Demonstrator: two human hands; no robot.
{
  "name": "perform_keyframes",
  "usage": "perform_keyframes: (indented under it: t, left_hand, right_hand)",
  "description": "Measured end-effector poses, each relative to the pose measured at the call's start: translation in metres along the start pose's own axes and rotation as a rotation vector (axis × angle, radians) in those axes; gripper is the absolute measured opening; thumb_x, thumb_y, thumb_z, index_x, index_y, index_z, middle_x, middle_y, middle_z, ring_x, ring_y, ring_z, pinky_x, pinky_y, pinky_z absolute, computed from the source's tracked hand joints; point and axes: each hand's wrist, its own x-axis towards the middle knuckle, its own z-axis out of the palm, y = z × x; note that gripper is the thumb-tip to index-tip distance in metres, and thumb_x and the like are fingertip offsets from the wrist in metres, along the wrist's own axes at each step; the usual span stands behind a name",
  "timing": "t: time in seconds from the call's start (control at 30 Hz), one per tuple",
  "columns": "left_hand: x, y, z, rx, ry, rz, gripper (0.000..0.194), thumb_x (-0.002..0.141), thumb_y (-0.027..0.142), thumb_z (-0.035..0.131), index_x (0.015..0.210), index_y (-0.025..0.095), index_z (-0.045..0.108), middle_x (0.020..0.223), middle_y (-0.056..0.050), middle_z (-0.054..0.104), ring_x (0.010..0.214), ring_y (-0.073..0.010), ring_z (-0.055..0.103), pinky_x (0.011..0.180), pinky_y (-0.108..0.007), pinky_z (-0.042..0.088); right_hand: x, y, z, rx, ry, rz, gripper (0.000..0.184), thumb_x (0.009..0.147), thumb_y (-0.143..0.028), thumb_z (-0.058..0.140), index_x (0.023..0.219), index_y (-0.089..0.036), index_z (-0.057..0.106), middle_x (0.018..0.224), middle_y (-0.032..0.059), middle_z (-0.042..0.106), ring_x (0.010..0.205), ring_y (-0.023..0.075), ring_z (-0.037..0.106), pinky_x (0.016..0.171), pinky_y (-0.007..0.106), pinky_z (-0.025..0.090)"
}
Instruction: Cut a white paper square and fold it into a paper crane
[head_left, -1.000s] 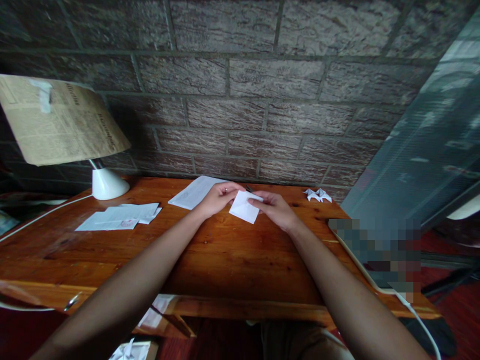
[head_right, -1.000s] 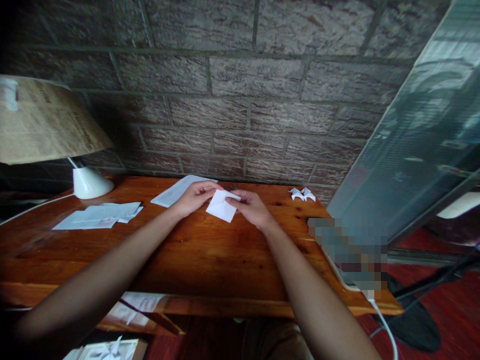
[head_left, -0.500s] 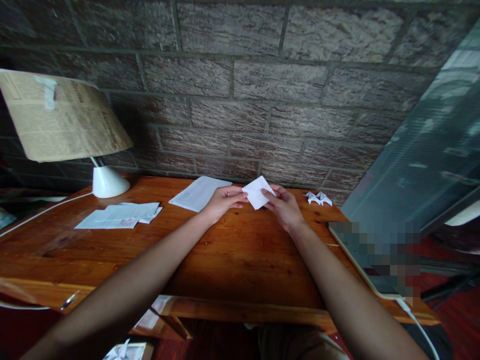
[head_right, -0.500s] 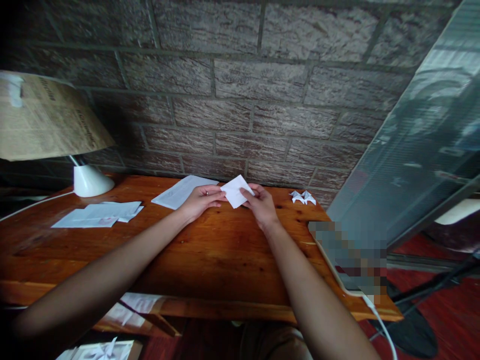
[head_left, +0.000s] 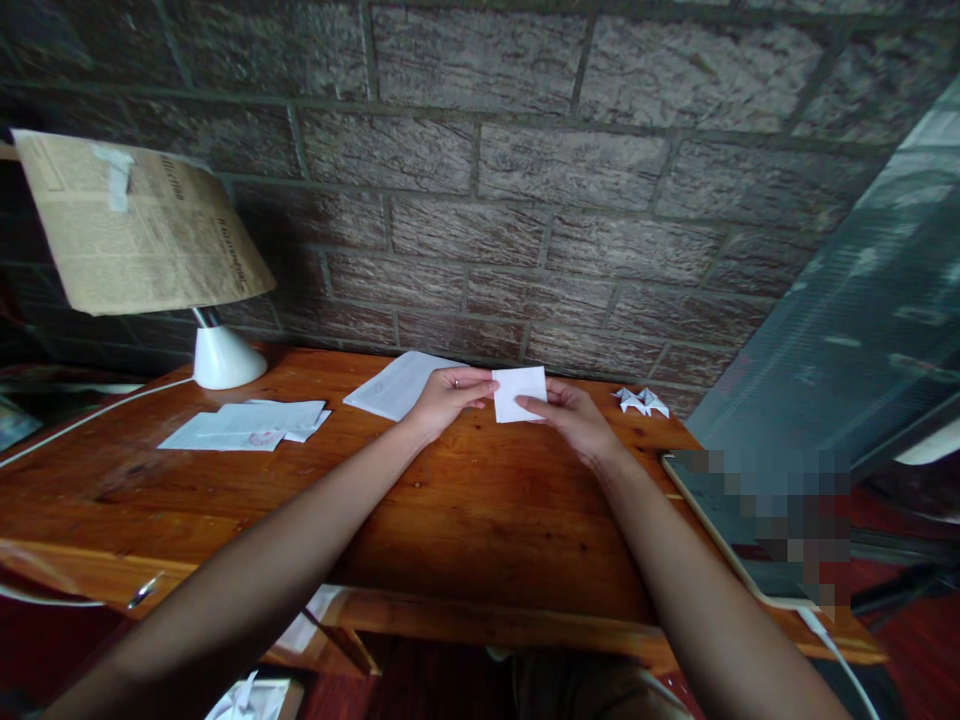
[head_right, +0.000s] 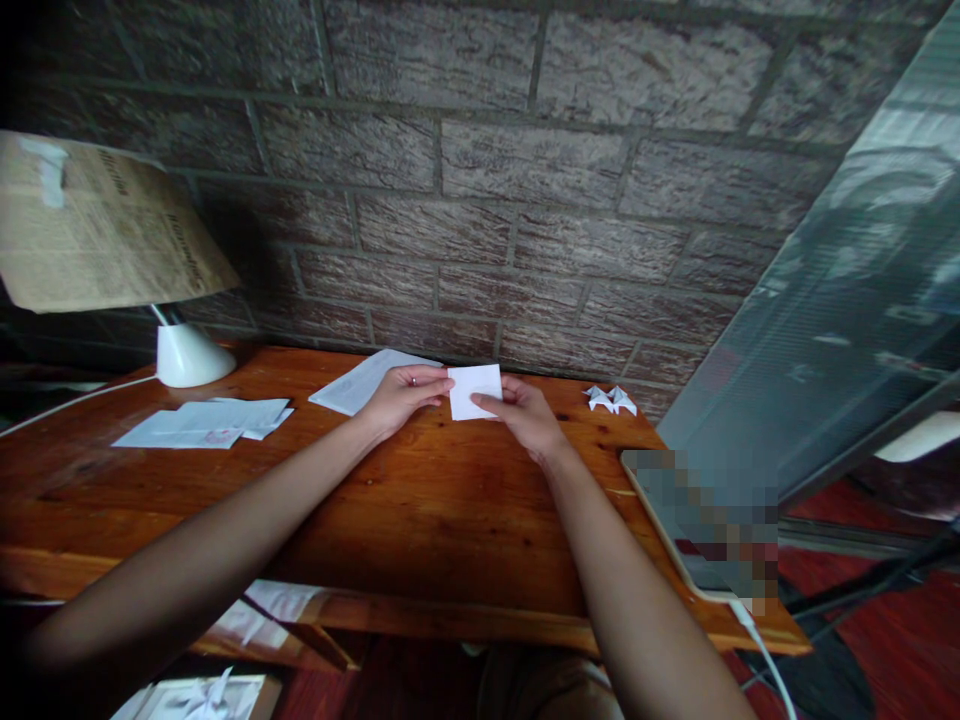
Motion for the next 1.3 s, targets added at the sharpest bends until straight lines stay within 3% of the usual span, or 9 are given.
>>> perform_keyframes:
  t: [0.37,0.9,1.3]
  left_hand:
    - [-0.002,0.002,0.002,0.012,-0.035,0.047,0.037,0.058,0.035,0.085,0.088,0.016,0.074,0.09,-0.007,0.075,0.078,-0.0169,0.067,0.067,-0.029,0.053]
    - [-0.005,0.006,0.007,0.018,-0.007,0.052,0.036,0.06,0.036,0.084,0.087,0.015,0.075,0.084,-0.008,0.075,0.074,-0.0173,0.068,0.071,-0.033,0.056]
    - [-0.006,0.007,0.01,0.024,0.034,0.07,0.036,0.056,0.037,0.085,0.081,0.014,0.074,0.079,-0.005,0.075,0.064,-0.0141,0.065,0.065,-0.031,0.056]
  right_hand:
    - [0.0,0.005,0.004,-0.049,-0.017,0.014,0.039,0.058,-0.035,0.084,0.093,-0.02,0.076,0.09,0.0037,0.077,0.085,0.0226,0.069,0.09,0.041,0.05]
    - [0.001,0.007,0.006,-0.057,0.05,-0.006,0.038,0.058,-0.035,0.084,0.092,-0.019,0.076,0.098,0.0048,0.076,0.088,0.0231,0.07,0.091,0.041,0.05]
    - [0.0,0.008,0.011,-0.03,0.06,0.014,0.042,0.054,-0.034,0.086,0.092,-0.019,0.076,0.087,0.0035,0.077,0.085,0.0229,0.07,0.091,0.042,0.05]
